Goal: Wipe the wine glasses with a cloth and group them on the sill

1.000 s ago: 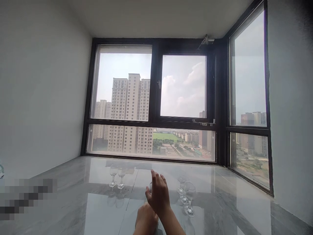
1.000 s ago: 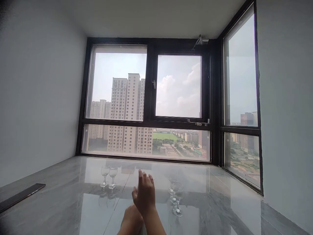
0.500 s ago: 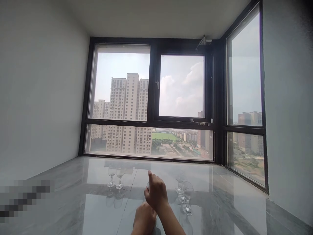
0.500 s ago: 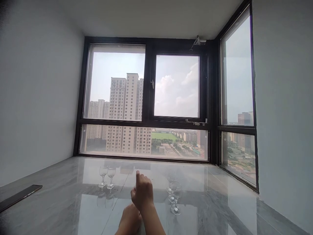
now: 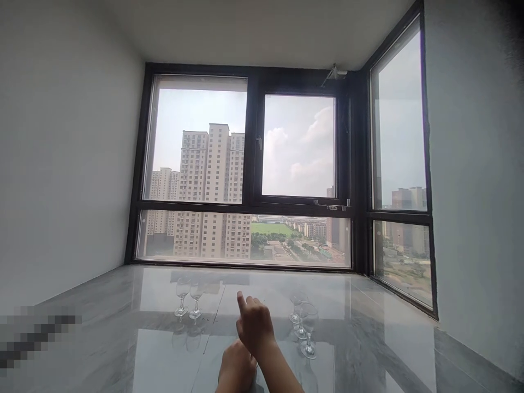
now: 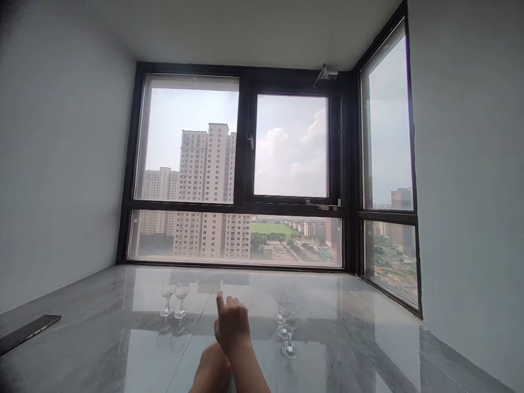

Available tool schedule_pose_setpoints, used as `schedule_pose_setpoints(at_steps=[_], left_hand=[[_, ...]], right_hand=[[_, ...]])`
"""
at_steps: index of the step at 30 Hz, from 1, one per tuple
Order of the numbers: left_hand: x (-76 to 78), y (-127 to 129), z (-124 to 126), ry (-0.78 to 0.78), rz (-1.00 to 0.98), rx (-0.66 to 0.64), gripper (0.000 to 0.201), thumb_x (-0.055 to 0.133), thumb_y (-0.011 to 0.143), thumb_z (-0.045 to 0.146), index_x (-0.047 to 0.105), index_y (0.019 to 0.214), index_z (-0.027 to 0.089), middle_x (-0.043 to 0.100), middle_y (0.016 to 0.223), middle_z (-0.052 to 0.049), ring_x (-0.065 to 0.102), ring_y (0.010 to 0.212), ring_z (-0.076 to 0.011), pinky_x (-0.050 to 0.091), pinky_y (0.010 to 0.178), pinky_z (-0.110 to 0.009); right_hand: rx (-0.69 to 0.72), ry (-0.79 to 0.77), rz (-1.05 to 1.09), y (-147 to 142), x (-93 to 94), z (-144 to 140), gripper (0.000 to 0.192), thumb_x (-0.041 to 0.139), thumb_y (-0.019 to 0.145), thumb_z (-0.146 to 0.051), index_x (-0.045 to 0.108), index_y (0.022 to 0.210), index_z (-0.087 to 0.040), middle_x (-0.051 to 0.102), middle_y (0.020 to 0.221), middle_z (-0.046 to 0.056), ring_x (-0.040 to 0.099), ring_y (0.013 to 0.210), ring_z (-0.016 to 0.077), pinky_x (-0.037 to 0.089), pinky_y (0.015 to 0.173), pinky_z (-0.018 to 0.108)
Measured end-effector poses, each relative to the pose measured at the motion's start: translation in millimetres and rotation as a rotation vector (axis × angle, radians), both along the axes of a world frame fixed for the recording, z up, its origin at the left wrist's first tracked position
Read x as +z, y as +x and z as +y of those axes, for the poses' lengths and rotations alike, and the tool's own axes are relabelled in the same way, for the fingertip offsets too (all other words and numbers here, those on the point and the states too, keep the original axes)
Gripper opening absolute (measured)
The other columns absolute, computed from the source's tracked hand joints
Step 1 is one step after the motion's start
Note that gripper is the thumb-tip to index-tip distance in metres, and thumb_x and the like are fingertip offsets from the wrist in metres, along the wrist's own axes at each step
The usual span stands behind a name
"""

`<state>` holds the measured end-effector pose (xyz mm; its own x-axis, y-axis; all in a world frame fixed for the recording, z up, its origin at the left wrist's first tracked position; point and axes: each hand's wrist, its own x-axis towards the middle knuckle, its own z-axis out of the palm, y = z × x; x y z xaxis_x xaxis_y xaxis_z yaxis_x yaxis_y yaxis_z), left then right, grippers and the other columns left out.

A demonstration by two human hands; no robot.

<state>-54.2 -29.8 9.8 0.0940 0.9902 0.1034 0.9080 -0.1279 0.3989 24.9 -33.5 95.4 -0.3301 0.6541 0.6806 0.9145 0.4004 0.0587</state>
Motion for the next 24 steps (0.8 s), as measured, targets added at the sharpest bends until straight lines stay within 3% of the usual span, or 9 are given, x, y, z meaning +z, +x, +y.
schedule_pose_setpoints(at_steps=[3,15,24], left_hand=[[-0.7,-1,-1,0.088,0.01,-0.021,0.034,0.039,0.087,0.03,0.068,0.101,0.02,0.07,0.107,-0.011,0.064,0.1,-0.0264,0.045,0.081,-0.033],[-0.5,-2,-1,0.088,0.015,-0.029,0.035,0.039,0.087,0.029,0.066,0.108,0.02,0.069,0.112,-0.012,0.063,0.104,-0.0271,0.045,0.081,-0.033],[2.0,0,-3,0.076,0.018,-0.008,0.036,0.038,0.089,0.034,0.066,0.106,0.02,0.069,0.107,-0.013,0.063,0.101,-0.0274,0.043,0.079,-0.034]], right_hand=[[-0.012,-0.03,-0.032,-1,2.9,-1,0.068,0.057,0.066,-0.011,0.044,0.133,-0.019,0.063,0.088,0.007,0.059,0.077,0.022,0.045,0.063,0.031],[-0.065,-0.107,-0.12,-5,10.6,-1,0.076,0.059,0.067,-0.014,0.038,0.141,-0.015,0.068,0.083,0.009,0.065,0.067,0.0242,0.048,0.059,0.033],[-0.062,-0.242,-0.208,-9,31.5,-2,0.085,0.065,0.062,-0.012,0.036,0.143,-0.012,0.071,0.085,0.014,0.068,0.079,0.028,0.052,0.067,0.035]])
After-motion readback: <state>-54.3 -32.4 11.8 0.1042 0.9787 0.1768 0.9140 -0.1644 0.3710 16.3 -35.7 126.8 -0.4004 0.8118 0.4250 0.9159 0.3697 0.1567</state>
